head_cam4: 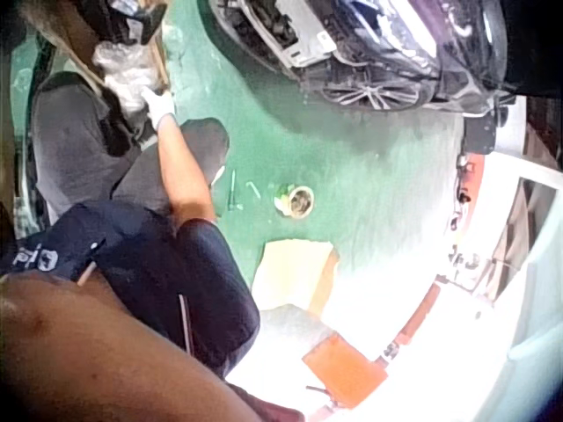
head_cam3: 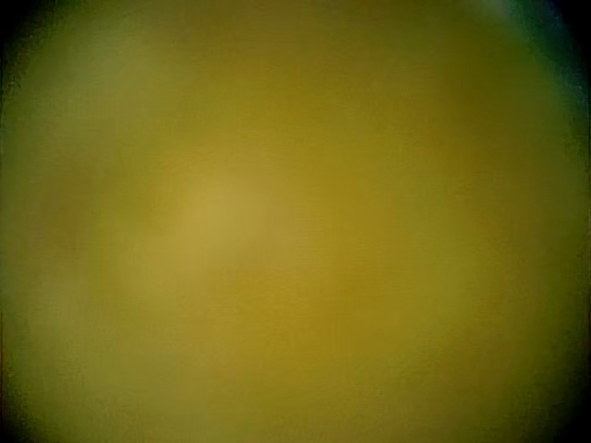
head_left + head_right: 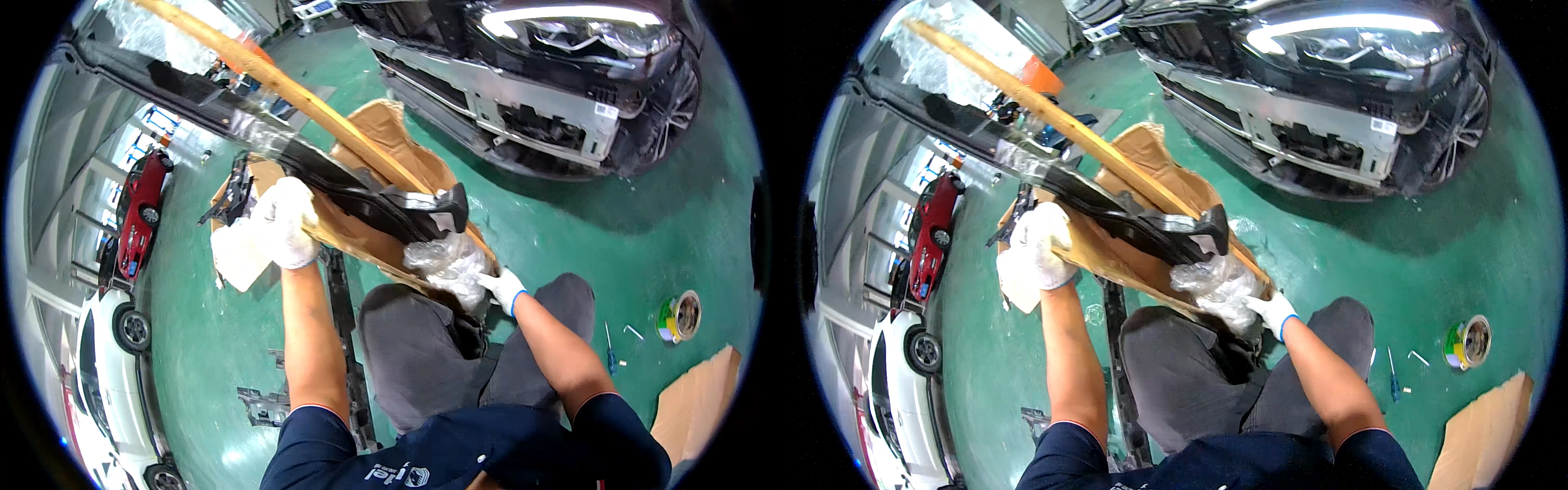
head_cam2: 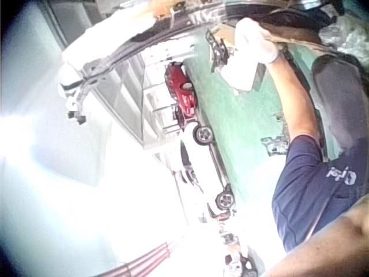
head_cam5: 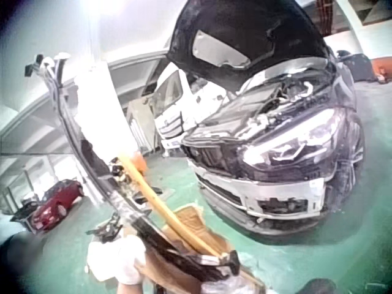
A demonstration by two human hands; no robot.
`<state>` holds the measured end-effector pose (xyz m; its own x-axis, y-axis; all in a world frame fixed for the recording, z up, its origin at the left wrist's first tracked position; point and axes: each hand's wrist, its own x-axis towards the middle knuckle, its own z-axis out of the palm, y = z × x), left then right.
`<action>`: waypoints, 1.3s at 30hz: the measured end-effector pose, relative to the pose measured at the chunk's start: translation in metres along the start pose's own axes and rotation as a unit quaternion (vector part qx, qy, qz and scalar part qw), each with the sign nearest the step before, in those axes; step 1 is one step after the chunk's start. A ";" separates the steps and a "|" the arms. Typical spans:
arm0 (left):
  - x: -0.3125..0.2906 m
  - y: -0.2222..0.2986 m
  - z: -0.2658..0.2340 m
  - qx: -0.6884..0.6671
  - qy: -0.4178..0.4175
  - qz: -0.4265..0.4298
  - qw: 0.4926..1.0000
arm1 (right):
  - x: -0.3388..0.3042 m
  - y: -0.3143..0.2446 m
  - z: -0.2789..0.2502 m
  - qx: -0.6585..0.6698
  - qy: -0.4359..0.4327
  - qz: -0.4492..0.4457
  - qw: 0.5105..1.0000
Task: The person sits on the floor of a garage and uses a utility knife to cut open cardboard boxes and plastic wrapping. They remove a long black car part, likely a bumper or trim piece, and place it on the floor next to other parts.
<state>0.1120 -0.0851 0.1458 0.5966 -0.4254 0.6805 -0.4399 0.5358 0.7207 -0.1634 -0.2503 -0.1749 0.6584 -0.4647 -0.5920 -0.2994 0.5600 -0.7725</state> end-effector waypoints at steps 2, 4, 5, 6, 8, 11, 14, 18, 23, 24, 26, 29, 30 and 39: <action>-0.004 0.007 0.015 0.003 0.030 0.013 0.999 | 0.016 0.000 -0.002 0.040 -0.007 0.020 0.999; -0.005 0.008 0.011 -0.022 0.017 0.005 1.000 | 0.035 0.012 -0.003 0.065 -0.008 0.025 0.998; -0.006 0.015 0.016 -0.037 0.005 0.004 0.999 | 0.043 0.015 -0.003 0.130 0.003 0.026 0.991; -0.006 0.018 0.026 -0.057 -0.008 0.001 0.998 | 0.053 0.025 -0.007 0.250 -0.031 -0.021 0.968; -0.001 0.017 0.042 -0.040 0.011 0.054 0.998 | 0.076 0.028 -0.012 0.279 0.024 -0.053 0.959; 0.007 0.021 0.017 0.059 -0.023 0.037 0.997 | 0.085 0.014 -0.004 0.199 0.013 -0.232 0.952; 0.011 0.019 0.032 -0.063 -0.057 0.064 0.994 | 0.056 -0.033 -0.007 0.200 0.048 -0.171 0.963; 0.014 0.036 0.037 -0.078 -0.083 0.104 0.988 | 0.024 -0.052 -0.035 -0.187 0.095 -0.179 0.961; 0.018 0.036 0.053 -0.091 -0.097 0.116 0.984 | 0.028 -0.059 -0.048 -0.350 0.128 -0.212 0.903; 0.019 0.037 0.053 -0.093 -0.096 0.109 0.985 | 0.033 -0.056 -0.051 -0.350 0.102 -0.254 0.896; 0.019 0.038 0.050 -0.091 -0.087 0.100 0.987 | 0.038 -0.083 -0.052 -0.405 -0.038 -0.178 0.896; 0.026 0.035 0.044 -0.102 -0.110 0.092 0.984 | 0.057 -0.074 -0.065 -0.464 -0.058 -0.214 0.858; 0.027 0.034 0.040 -0.104 -0.117 0.088 0.984 | 0.058 -0.070 -0.066 -0.477 -0.040 -0.248 0.842; 0.048 0.003 0.011 -0.143 -0.158 0.062 0.975 | 0.016 -0.051 -0.065 -0.424 0.080 -0.293 0.853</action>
<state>0.1314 -0.1120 0.1820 0.2950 -0.5232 0.7995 -0.2634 0.7598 0.5944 -0.1825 -0.3307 -0.1600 0.7842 -0.6203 -0.0194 -0.3889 -0.4669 -0.7942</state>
